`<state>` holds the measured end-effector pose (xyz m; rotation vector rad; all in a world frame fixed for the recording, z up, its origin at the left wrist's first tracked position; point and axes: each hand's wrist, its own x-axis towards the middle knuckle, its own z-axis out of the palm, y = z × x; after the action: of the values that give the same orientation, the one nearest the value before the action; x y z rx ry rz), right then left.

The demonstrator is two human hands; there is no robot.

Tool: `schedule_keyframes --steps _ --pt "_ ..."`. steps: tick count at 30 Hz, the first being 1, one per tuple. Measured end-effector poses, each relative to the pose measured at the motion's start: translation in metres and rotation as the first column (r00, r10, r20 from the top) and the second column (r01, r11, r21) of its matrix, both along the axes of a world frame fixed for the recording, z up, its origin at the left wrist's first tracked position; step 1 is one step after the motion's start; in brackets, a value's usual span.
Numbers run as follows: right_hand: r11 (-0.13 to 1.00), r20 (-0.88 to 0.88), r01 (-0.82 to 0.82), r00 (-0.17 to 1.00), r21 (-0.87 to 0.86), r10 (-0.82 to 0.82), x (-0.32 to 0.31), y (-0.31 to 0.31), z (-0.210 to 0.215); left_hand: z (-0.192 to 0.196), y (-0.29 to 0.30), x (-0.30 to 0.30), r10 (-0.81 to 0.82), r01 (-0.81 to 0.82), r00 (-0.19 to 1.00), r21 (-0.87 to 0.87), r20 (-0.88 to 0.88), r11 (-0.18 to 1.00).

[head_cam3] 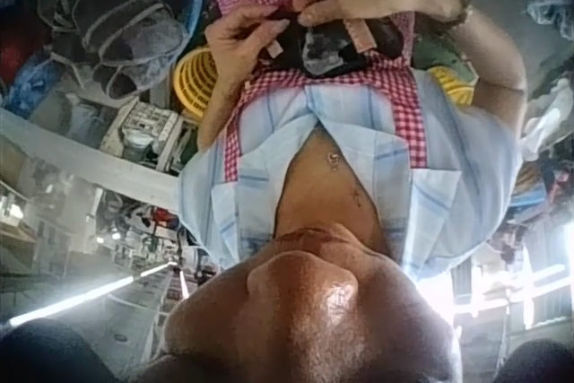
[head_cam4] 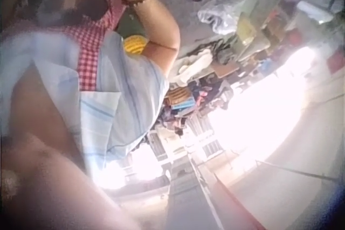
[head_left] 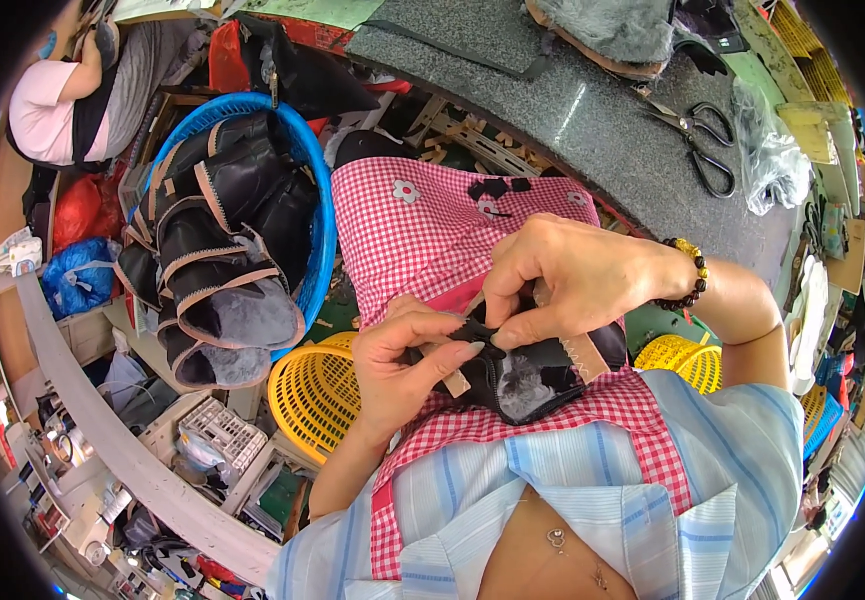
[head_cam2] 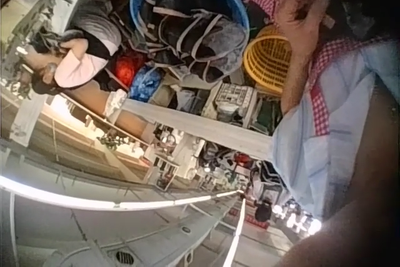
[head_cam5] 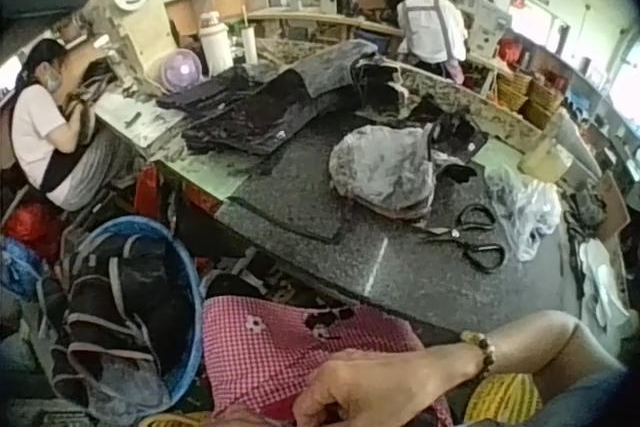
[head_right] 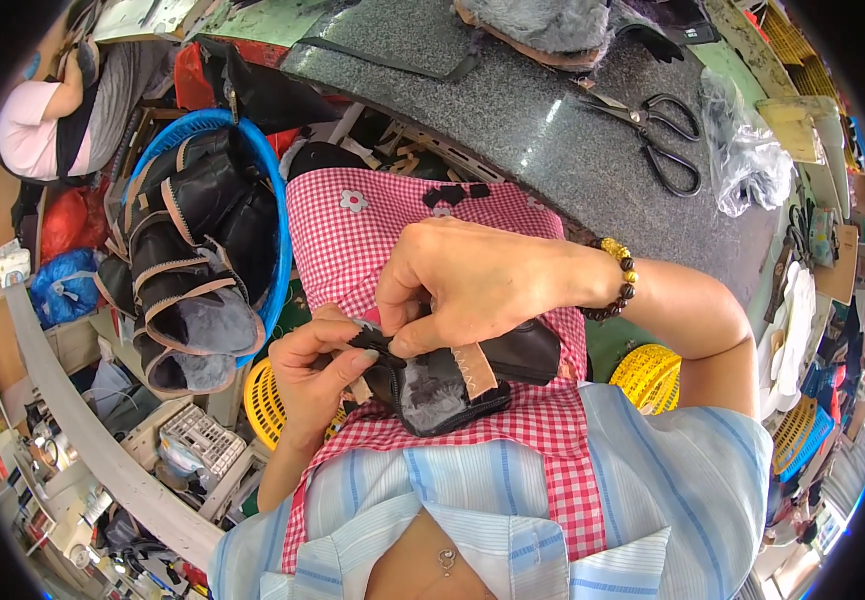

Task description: Trimming excess material and assembling shoe upper components.

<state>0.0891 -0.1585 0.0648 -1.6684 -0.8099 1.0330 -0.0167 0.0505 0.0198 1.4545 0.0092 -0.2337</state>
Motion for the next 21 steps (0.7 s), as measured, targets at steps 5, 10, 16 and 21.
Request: schedule_keyframes --steps 5,10,16,21 --pt "0.999 -0.027 -0.006 1.000 -0.050 0.004 0.004 0.002 0.002 0.002 0.000 0.005 -0.002 0.004 0.999 0.039 -0.035 0.999" --pt "0.994 0.274 0.012 0.961 0.110 -0.042 0.004 0.002 0.001 0.006 -0.009 0.005 0.065 -0.064 0.995 0.018 -0.082 0.998" --pt "0.962 0.964 -0.240 0.258 0.131 -0.067 -0.003 0.000 -0.017 -0.005 -0.018 0.015 0.137 -0.151 0.975 -0.067 -0.172 0.986" --pt "0.831 0.978 -0.533 0.200 0.161 -0.062 -0.003 -0.017 -0.021 -0.058 -0.005 0.043 0.213 -0.228 0.952 -0.042 -0.217 0.973"
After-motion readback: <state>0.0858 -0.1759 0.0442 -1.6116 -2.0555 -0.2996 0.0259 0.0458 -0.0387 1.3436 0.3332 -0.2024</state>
